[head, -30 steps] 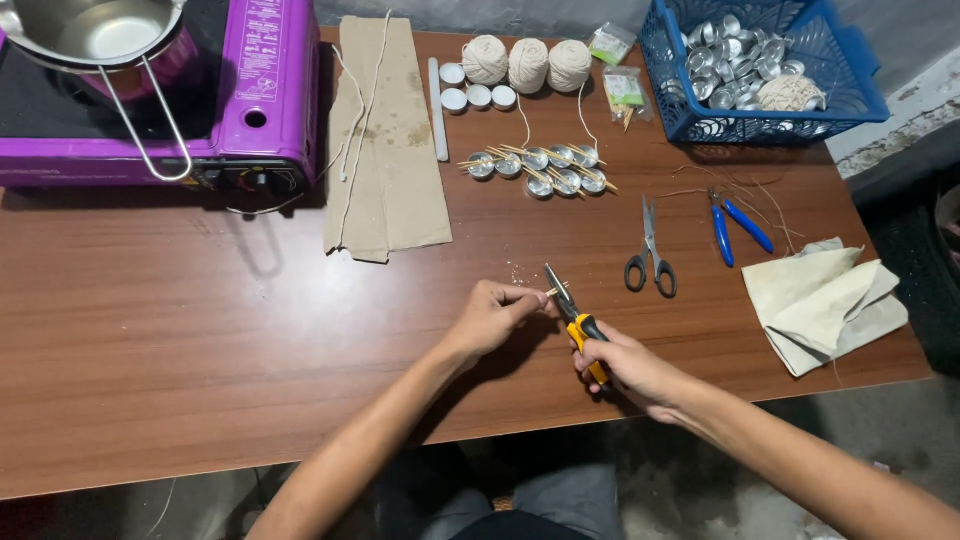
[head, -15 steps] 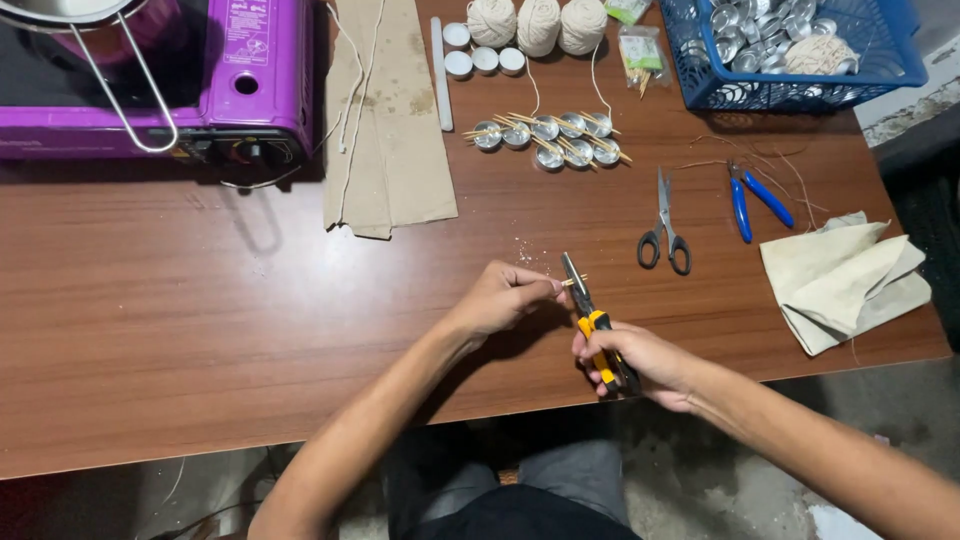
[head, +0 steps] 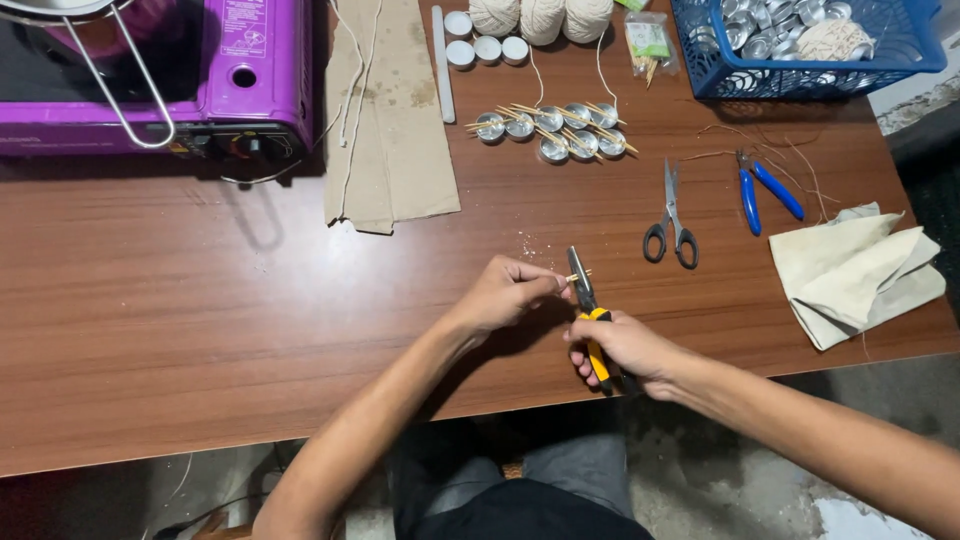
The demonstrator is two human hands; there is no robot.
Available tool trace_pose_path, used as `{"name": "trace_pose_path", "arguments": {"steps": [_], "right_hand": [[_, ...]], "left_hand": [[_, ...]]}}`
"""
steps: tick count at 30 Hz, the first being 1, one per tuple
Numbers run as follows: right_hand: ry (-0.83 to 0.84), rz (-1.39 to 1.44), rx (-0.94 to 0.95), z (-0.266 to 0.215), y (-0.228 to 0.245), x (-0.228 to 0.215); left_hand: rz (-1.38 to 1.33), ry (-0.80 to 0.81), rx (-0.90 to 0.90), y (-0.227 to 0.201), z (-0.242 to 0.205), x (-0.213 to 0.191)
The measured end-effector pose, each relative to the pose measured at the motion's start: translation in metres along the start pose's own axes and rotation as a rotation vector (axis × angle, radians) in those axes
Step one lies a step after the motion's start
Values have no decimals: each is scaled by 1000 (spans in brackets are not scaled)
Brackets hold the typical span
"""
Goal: A person prepares candle wicks by bundling them together, wrapping them with thread, and using scissors and pliers to trim and secure the bundles.
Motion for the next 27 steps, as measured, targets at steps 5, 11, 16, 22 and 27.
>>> {"name": "trace_pose_path", "arguments": {"steps": [5, 11, 16, 22, 27], "right_hand": [[-30, 45, -49, 24, -14, -7], [-27, 132, -16, 18, -12, -5], [-8, 155, -4, 14, -7, -2], [-20, 109, -20, 17, -5, -8], [103, 16, 105, -20, 22, 12]], "left_hand": [[-43, 25, -38, 5, -1, -2], [1, 4, -21, -3, -2, 1], [33, 4, -17, -10, -6, 2], [99, -16, 21, -10, -2, -1], [170, -45, 25, -10, -2, -5]]}}
Point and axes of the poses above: each hand's wrist, its own z-axis towards the middle knuckle, its own x-axis out of the palm, y = z × x, the point moved 7 cm from there along z, towards the middle knuckle, and after that the axes turned 3 degrees about z, right-handed, at the moved point
